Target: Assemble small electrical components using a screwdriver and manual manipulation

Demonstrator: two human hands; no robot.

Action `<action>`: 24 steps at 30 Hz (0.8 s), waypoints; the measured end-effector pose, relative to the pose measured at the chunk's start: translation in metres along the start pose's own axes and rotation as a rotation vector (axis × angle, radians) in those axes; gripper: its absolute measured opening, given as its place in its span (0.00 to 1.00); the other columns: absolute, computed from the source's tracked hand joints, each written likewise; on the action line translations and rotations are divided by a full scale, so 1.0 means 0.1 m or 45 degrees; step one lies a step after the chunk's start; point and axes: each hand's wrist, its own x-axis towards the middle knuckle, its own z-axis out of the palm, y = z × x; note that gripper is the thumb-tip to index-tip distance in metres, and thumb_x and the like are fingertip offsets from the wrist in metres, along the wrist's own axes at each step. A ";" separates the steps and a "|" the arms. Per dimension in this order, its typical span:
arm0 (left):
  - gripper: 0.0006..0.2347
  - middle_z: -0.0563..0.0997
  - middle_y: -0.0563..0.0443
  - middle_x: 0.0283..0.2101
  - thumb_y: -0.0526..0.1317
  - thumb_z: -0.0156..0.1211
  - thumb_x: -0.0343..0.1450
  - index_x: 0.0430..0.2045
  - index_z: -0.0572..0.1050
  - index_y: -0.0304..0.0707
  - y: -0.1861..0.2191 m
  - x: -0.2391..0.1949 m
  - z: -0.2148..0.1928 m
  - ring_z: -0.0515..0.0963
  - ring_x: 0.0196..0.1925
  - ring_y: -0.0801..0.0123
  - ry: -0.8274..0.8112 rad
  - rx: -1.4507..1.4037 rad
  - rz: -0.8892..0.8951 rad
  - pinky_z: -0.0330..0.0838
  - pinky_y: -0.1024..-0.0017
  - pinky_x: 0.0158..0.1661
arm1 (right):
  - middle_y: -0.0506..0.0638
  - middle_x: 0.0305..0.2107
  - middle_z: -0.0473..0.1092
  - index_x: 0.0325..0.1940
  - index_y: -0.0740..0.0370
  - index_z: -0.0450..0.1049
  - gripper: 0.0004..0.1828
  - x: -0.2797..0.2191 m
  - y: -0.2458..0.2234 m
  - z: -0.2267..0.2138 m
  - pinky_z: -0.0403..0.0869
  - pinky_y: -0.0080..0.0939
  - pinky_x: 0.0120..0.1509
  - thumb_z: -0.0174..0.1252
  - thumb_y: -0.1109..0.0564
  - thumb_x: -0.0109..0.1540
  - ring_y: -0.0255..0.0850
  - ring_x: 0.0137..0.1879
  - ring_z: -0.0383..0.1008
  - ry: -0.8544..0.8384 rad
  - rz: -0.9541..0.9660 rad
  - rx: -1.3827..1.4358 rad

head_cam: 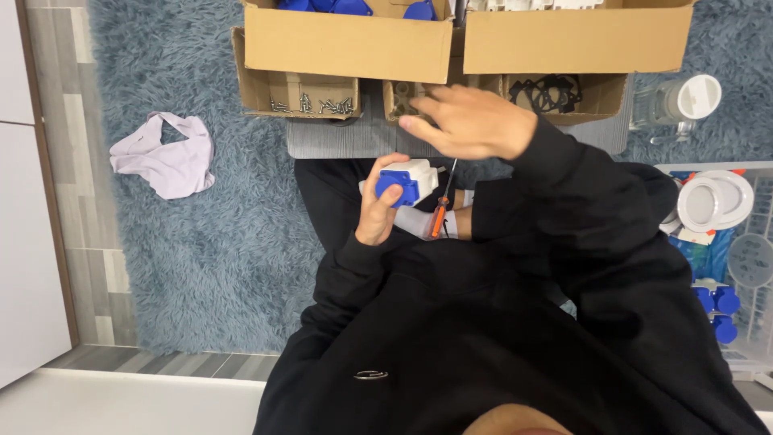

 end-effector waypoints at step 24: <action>0.19 0.76 0.45 0.56 0.35 0.60 0.77 0.65 0.70 0.37 0.08 -0.15 -0.13 0.76 0.53 0.69 -0.101 0.105 -0.202 0.70 0.75 0.56 | 0.61 0.38 0.81 0.51 0.68 0.83 0.48 0.47 0.07 0.13 0.81 0.56 0.50 0.36 0.23 0.74 0.59 0.40 0.83 0.113 0.085 0.037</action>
